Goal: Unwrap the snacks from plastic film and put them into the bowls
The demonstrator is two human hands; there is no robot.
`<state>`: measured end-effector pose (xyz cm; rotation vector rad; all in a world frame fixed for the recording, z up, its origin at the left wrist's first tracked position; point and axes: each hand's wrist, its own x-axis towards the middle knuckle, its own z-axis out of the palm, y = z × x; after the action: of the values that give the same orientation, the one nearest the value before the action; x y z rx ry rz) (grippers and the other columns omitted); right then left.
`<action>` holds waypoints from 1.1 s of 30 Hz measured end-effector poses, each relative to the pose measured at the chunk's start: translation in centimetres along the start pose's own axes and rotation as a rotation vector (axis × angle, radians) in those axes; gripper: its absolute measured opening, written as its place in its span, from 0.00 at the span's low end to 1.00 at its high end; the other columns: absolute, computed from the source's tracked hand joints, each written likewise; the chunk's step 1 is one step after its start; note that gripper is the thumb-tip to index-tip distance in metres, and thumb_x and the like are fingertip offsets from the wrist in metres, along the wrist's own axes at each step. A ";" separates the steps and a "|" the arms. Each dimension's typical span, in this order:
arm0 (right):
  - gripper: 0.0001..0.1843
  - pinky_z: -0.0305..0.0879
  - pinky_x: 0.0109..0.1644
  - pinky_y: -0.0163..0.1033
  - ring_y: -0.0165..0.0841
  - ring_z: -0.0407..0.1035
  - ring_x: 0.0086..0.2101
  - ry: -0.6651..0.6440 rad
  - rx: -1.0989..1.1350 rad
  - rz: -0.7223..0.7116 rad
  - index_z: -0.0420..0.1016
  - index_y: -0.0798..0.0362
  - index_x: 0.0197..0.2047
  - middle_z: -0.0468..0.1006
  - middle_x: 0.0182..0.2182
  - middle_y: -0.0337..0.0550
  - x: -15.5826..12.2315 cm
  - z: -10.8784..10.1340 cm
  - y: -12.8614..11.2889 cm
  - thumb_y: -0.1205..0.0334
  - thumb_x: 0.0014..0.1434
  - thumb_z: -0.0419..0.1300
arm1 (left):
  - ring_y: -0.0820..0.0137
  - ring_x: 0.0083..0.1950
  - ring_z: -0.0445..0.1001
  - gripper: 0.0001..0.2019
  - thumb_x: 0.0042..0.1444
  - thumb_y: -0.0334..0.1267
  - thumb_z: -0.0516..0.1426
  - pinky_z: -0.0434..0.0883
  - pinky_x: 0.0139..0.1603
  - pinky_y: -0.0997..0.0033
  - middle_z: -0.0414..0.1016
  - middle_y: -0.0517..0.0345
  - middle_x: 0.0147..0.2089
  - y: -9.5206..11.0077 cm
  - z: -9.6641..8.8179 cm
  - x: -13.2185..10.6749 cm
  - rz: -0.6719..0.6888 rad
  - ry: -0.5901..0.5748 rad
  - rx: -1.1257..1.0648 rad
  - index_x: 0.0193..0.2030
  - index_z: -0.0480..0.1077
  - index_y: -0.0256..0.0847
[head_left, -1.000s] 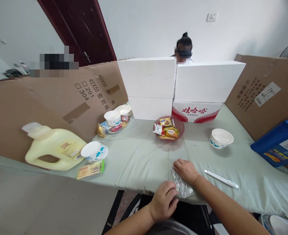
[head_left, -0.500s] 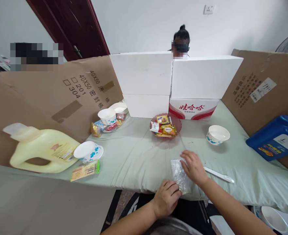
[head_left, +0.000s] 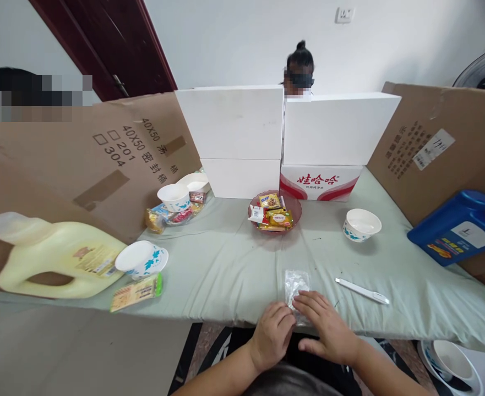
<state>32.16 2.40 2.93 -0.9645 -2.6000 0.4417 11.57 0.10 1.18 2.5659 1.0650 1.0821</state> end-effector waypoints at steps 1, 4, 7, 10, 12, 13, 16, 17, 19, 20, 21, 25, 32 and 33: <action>0.34 0.56 0.63 0.53 0.45 0.58 0.60 0.004 0.048 0.017 0.61 0.54 0.63 0.67 0.59 0.54 -0.5 0.1 -0.4 0.46 0.58 0.59 | 0.65 0.42 0.71 0.09 0.63 0.28 0.46 0.71 0.45 0.62 0.73 0.51 0.37 0.0 -0.3 0.3 0.011 0.006 -0.006 0.38 0.66 0.38; 0.20 0.63 0.58 0.50 0.40 0.67 0.53 0.100 0.157 0.167 0.67 0.52 0.56 0.74 0.51 0.51 -1.2 0.9 -0.9 0.57 0.63 0.53 | 0.66 0.37 0.73 0.10 0.64 0.29 0.44 0.71 0.41 0.64 0.73 0.53 0.33 -0.6 -0.4 1.5 0.024 0.001 0.045 0.37 0.65 0.39; 0.18 0.68 0.53 0.46 0.38 0.70 0.49 0.269 0.233 0.380 0.65 0.52 0.55 0.74 0.49 0.50 -0.3 2.0 -0.2 0.59 0.64 0.50 | 0.67 0.30 0.73 0.11 0.65 0.31 0.43 0.70 0.33 0.68 0.73 0.55 0.28 -1.9 0.5 3.1 -0.089 -0.107 0.182 0.37 0.65 0.40; 0.22 0.71 0.45 0.45 0.38 0.73 0.41 0.382 0.212 0.580 0.61 0.54 0.58 0.76 0.44 0.50 1.2 2.7 1.0 0.56 0.63 0.50 | 0.67 0.33 0.76 0.09 0.65 0.32 0.46 0.70 0.33 0.70 0.77 0.54 0.34 -3.1 1.7 4.9 -0.292 -0.275 0.261 0.41 0.66 0.40; 0.22 0.71 0.41 0.45 0.38 0.74 0.36 0.380 0.149 0.644 0.60 0.56 0.59 0.78 0.39 0.48 2.2 3.0 1.6 0.57 0.63 0.48 | 0.66 0.35 0.77 0.08 0.64 0.31 0.47 0.70 0.33 0.70 0.78 0.54 0.38 -3.5 2.3 5.8 -0.374 -0.326 0.283 0.45 0.66 0.40; 0.22 0.71 0.40 0.44 0.38 0.74 0.35 0.366 0.105 0.657 0.60 0.57 0.58 0.78 0.37 0.48 2.6 3.2 1.8 0.59 0.64 0.48 | 0.66 0.35 0.78 0.08 0.64 0.31 0.48 0.70 0.33 0.70 0.78 0.53 0.39 -3.5 2.5 6.1 -0.393 -0.327 0.293 0.46 0.66 0.39; 0.20 0.70 0.38 0.43 0.38 0.74 0.36 0.315 -0.068 0.671 0.63 0.56 0.58 0.77 0.41 0.50 3.4 3.3 1.9 0.62 0.64 0.47 | 0.64 0.35 0.78 0.10 0.64 0.32 0.49 0.70 0.34 0.69 0.78 0.52 0.39 -3.3 2.5 6.7 -0.478 -0.350 0.335 0.49 0.65 0.38; 0.19 0.70 0.38 0.42 0.38 0.74 0.36 0.304 -0.128 0.670 0.64 0.56 0.58 0.76 0.42 0.51 3.5 3.3 1.9 0.63 0.65 0.47 | 0.64 0.35 0.78 0.10 0.64 0.33 0.50 0.70 0.34 0.69 0.78 0.52 0.39 -3.3 2.4 6.8 -0.515 -0.365 0.353 0.50 0.65 0.38; 0.19 0.69 0.41 0.44 0.40 0.73 0.40 0.311 -0.251 0.628 0.66 0.55 0.57 0.74 0.46 0.54 3.5 3.3 1.6 0.64 0.64 0.48 | 0.64 0.36 0.77 0.10 0.63 0.37 0.52 0.69 0.34 0.69 0.78 0.52 0.38 -3.2 2.1 6.8 -0.567 -0.380 0.390 0.50 0.65 0.38; 0.18 0.68 0.46 0.47 0.42 0.71 0.44 0.325 -0.306 0.574 0.67 0.55 0.56 0.73 0.49 0.55 3.4 3.3 1.5 0.65 0.64 0.48 | 0.63 0.36 0.77 0.10 0.63 0.39 0.53 0.69 0.34 0.69 0.77 0.52 0.38 -3.2 1.9 6.8 -0.570 -0.375 0.408 0.48 0.66 0.38; 0.19 0.65 0.51 0.49 0.44 0.68 0.50 0.332 -0.349 0.493 0.68 0.54 0.56 0.71 0.52 0.56 3.2 3.4 1.4 0.67 0.64 0.48 | 0.63 0.36 0.77 0.09 0.63 0.40 0.53 0.69 0.34 0.69 0.77 0.51 0.38 -3.3 1.8 6.7 -0.556 -0.360 0.423 0.46 0.67 0.38; 0.28 0.53 0.64 0.50 0.40 0.53 0.63 0.190 -0.344 0.136 0.55 0.53 0.67 0.61 0.64 0.51 2.2 3.6 1.3 0.63 0.64 0.50 | 0.65 0.32 0.75 0.06 0.62 0.35 0.52 0.67 0.33 0.69 0.76 0.53 0.35 -4.0 1.8 6.4 -0.473 -0.288 0.452 0.37 0.69 0.39; 0.40 0.51 0.65 0.52 0.46 0.49 0.64 0.072 -0.362 0.172 0.50 0.58 0.69 0.55 0.66 0.54 0.2 3.5 -0.2 0.52 0.59 0.57 | 0.61 0.38 0.72 0.07 0.61 0.32 0.51 0.69 0.39 0.62 0.72 0.51 0.35 -5.9 -0.4 4.0 -0.456 -0.155 0.530 0.36 0.71 0.38; 0.36 0.52 0.64 0.51 0.45 0.51 0.63 0.077 -0.358 0.182 0.51 0.56 0.68 0.57 0.65 0.53 -0.2 3.4 -0.6 0.56 0.59 0.56 | 0.61 0.39 0.71 0.07 0.61 0.32 0.51 0.70 0.40 0.61 0.72 0.51 0.36 -6.0 -0.9 3.2 -0.419 -0.139 0.514 0.37 0.71 0.38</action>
<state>30.51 1.24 0.06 -1.3117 -2.5804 -0.0243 9.19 6.47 1.26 2.5204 1.9310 0.5699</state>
